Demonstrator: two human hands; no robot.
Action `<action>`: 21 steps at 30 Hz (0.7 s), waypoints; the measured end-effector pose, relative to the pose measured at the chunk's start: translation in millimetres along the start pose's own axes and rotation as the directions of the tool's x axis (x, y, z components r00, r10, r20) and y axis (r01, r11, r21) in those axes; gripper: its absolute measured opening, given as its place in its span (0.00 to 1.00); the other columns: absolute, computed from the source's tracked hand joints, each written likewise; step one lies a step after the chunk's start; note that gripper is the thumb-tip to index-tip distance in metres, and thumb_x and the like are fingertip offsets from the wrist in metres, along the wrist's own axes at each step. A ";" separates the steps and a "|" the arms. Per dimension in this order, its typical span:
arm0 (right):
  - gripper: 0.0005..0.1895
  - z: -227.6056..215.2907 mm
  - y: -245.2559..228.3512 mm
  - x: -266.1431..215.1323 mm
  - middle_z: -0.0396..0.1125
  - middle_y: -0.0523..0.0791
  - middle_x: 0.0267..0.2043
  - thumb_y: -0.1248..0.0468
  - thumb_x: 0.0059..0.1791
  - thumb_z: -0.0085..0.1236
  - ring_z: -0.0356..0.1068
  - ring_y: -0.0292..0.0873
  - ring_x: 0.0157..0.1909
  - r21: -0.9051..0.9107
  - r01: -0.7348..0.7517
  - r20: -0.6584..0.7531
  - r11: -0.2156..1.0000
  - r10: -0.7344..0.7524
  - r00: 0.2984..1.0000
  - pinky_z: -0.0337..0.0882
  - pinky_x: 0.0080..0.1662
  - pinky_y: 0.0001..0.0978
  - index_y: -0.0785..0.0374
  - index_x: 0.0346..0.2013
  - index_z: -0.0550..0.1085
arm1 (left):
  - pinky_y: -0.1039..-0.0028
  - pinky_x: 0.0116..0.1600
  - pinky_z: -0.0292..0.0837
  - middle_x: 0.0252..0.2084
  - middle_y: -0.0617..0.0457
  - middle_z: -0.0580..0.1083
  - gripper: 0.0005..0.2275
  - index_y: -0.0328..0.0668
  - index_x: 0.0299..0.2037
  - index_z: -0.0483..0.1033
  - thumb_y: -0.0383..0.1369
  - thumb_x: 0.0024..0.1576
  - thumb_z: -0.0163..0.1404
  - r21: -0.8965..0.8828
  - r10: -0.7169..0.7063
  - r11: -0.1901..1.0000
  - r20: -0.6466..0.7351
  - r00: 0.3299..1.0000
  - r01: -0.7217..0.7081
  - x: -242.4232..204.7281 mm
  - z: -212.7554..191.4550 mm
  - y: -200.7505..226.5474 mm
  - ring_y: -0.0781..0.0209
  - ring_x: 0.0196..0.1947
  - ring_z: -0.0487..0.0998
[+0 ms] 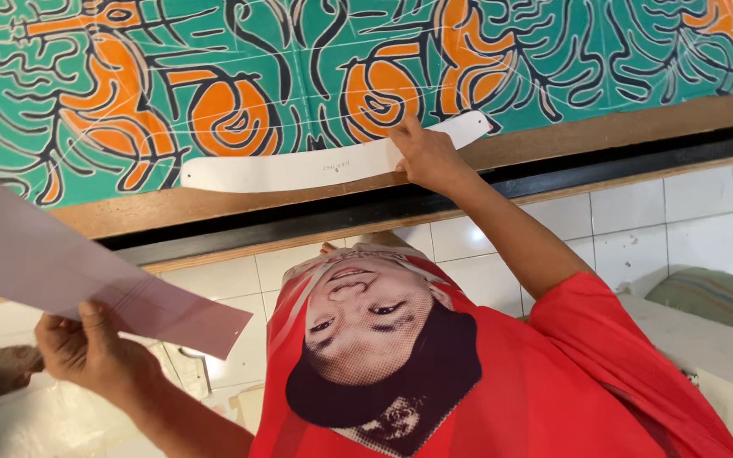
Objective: The person places and adjusts several white paper pattern pieces on a patterned fabric spread across a wooden table. They smooth the paper, reposition edges, and align the pieces relative to each other and the fabric surface.
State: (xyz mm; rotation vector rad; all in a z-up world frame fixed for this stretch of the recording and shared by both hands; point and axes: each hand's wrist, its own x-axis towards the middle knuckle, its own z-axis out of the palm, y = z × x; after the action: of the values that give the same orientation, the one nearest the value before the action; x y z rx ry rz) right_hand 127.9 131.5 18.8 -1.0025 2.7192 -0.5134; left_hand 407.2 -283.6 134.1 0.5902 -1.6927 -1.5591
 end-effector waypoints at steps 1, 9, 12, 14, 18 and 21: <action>0.28 -1.6 0.4 -1.1 0.62 0.52 0.55 0.64 0.42 0.69 0.73 0.55 0.46 -0.006 -0.010 0.000 1.000 0.010 1.000 0.72 0.44 0.47 0.65 0.55 0.71 | 0.85 0.39 0.63 0.41 0.56 0.73 0.06 0.31 0.52 0.74 0.25 0.71 0.58 0.011 0.001 1.000 -0.009 1.000 -0.001 -5.0 3.1 -1.2 0.73 0.35 0.68; 0.08 -11.2 -3.3 -12.2 0.65 0.49 0.42 0.66 0.48 0.64 0.72 0.51 0.37 -0.020 0.086 -0.143 0.996 -0.088 0.986 0.71 0.35 0.44 0.63 0.40 0.74 | 0.80 0.48 0.71 0.42 0.56 0.75 0.07 0.33 0.48 0.74 0.28 0.68 0.58 0.050 -0.068 0.996 -0.139 0.988 0.076 -45.3 43.5 13.2 0.70 0.40 0.73; 0.07 -19.1 -8.0 -17.0 0.65 0.46 0.35 0.70 0.45 0.59 0.72 0.50 0.34 -0.074 0.118 -0.131 0.990 -0.127 0.983 0.70 0.33 0.43 0.60 0.37 0.75 | 0.83 0.38 0.62 0.39 0.57 0.73 0.07 0.34 0.46 0.74 0.29 0.67 0.58 0.019 -0.083 0.996 -0.188 0.979 0.089 -53.9 56.8 21.9 0.73 0.33 0.67; 0.07 -25.7 -11.5 -21.9 0.64 0.46 0.33 0.71 0.43 0.58 0.72 0.50 0.33 -0.050 0.157 -0.143 0.986 -0.163 0.976 0.70 0.33 0.44 0.59 0.35 0.75 | 0.83 0.42 0.66 0.41 0.56 0.75 0.06 0.34 0.47 0.74 0.28 0.67 0.57 -0.017 -0.089 0.996 -0.198 0.976 0.087 -60.3 64.5 24.2 0.72 0.37 0.70; 0.06 -37.4 -23.1 -27.3 0.64 0.46 0.32 0.72 0.44 0.57 0.71 0.49 0.33 0.019 0.215 -0.182 0.977 -0.208 0.961 0.69 0.33 0.44 0.59 0.33 0.75 | 0.84 0.36 0.59 0.38 0.57 0.74 0.05 0.35 0.46 0.74 0.27 0.66 0.57 -0.084 -0.117 0.991 -0.213 0.970 0.101 -73.7 72.4 21.6 0.74 0.32 0.66; 0.05 -42.6 -36.9 -25.4 0.63 0.47 0.31 0.71 0.44 0.57 0.71 0.51 0.32 0.093 0.296 -0.243 0.951 -0.267 0.933 0.68 0.32 0.45 0.58 0.30 0.73 | 0.83 0.40 0.61 0.40 0.57 0.74 0.04 0.35 0.46 0.74 0.26 0.67 0.57 -0.138 -0.131 0.985 -0.183 0.974 0.107 -82.5 74.9 15.2 0.74 0.34 0.67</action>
State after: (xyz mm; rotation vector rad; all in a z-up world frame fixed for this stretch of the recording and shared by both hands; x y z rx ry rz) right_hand 155.9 132.7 73.9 -1.3862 2.7001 -0.8935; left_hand 402.2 -171.3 132.8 0.7616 -1.4254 -1.6255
